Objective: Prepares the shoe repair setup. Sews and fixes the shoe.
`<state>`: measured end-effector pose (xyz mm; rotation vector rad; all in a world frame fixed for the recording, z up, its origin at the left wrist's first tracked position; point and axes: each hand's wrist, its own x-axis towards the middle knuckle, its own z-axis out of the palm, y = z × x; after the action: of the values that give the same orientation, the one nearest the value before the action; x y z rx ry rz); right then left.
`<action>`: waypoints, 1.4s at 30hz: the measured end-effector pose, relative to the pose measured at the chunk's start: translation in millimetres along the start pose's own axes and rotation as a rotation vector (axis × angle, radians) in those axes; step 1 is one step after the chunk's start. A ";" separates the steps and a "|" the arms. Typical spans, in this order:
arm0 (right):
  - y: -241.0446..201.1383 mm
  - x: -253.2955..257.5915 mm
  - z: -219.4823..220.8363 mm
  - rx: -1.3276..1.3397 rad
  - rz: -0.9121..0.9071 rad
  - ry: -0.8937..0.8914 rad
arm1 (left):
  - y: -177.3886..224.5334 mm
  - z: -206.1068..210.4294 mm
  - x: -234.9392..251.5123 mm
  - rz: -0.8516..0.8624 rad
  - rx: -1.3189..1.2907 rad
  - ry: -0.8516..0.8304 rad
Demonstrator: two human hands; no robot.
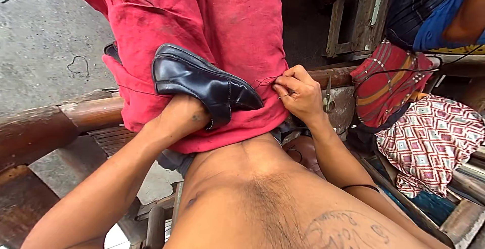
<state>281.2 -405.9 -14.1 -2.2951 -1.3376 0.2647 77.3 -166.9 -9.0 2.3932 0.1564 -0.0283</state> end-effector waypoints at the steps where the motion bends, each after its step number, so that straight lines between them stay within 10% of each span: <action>1: -0.2 1.6 3.6 0.002 0.007 0.011 | -0.7 0.3 0.2 0.006 0.005 0.000; 5: -2.9 8.9 7.3 0.129 0.049 0.000 | -1.2 0.8 -0.6 0.001 0.013 0.007; 10: -1.6 4.1 -16.4 1.151 0.174 -0.037 | -1.5 2.2 -2.3 0.013 0.007 0.029; 13: -1.8 -2.3 -40.2 1.475 0.345 -0.405 | -0.7 0.9 -0.5 0.016 0.002 0.011; 17: 48.5 -3.5 -89.0 0.653 0.366 -0.753 | -2.2 -1.0 -0.8 0.024 0.000 -0.005; 21: 136.2 -9.0 -137.7 -0.186 0.743 -0.462 | -2.8 -1.1 -1.4 0.023 0.007 -0.013; 23: 103.8 6.8 -130.3 -0.166 0.688 -0.297 | -4.1 2.0 -0.4 0.046 0.007 0.000; 28: -34.1 34.3 -20.9 0.366 -0.085 -0.298 | 5.5 -7.2 -7.7 0.051 0.115 -0.042; 34: -30.8 27.1 0.7 0.409 -0.005 -0.373 | -46.3 -73.1 -134.6 -0.236 0.145 -0.087; 42: -32.2 36.2 -10.9 0.563 -0.003 -0.416 | -14.0 -49.8 -79.8 0.155 -1.532 0.187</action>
<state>279.0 -364.6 13.4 -1.8136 -1.2422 1.0222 -4.8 -131.4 23.5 0.8658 0.0341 0.2858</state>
